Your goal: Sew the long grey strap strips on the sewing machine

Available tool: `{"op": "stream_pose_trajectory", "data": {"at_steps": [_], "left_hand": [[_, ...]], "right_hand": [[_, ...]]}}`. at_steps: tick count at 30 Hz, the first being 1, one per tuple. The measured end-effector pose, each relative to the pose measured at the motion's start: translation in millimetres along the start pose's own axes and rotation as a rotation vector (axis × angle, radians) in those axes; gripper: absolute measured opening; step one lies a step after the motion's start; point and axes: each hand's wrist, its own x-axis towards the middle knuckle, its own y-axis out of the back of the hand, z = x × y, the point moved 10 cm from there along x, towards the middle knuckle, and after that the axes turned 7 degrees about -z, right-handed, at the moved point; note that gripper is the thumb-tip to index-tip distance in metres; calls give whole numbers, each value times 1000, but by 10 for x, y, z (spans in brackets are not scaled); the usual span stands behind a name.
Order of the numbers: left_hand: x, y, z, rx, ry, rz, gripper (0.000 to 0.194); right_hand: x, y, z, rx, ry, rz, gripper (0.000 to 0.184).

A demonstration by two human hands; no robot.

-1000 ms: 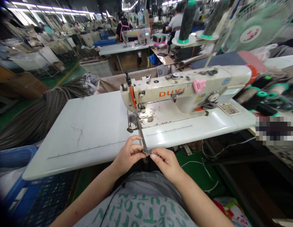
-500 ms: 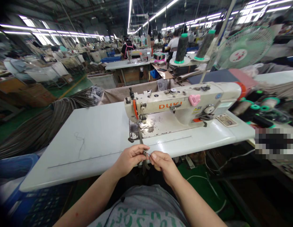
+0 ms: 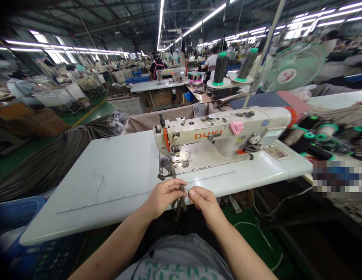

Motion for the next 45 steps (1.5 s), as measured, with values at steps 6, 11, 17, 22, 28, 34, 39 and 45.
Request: {"op": "stream_pose_trajectory", "data": {"at_steps": [6, 11, 17, 22, 28, 34, 39, 45], "left_hand": [[60, -32, 14, 7, -11, 4, 46], [78, -39, -27, 35, -12, 18, 45], [28, -19, -16, 1, -22, 40, 43], [-133, -12, -45, -27, 15, 59, 49], [-441, -102, -137, -7, 65, 30, 37], [-649, 109, -182, 105, 87, 106, 33], [-681, 225, -100, 177, 66, 179, 38], [-640, 270, -2, 281, 22, 199, 36]], "right_hand": [[5, 28, 78, 110, -51, 12, 55], [3, 41, 79, 124, -48, 33, 56], [-23, 70, -16, 58, 5, 5, 52], [61, 416, -289, -544, 102, 189, 44], [154, 611, -504, -1023, 107, 404, 25], [-52, -47, -448, -766, 206, -40, 22], [-261, -582, -118, -700, 144, -401, 26], [-275, -601, -129, -746, 204, -399, 15]]}}
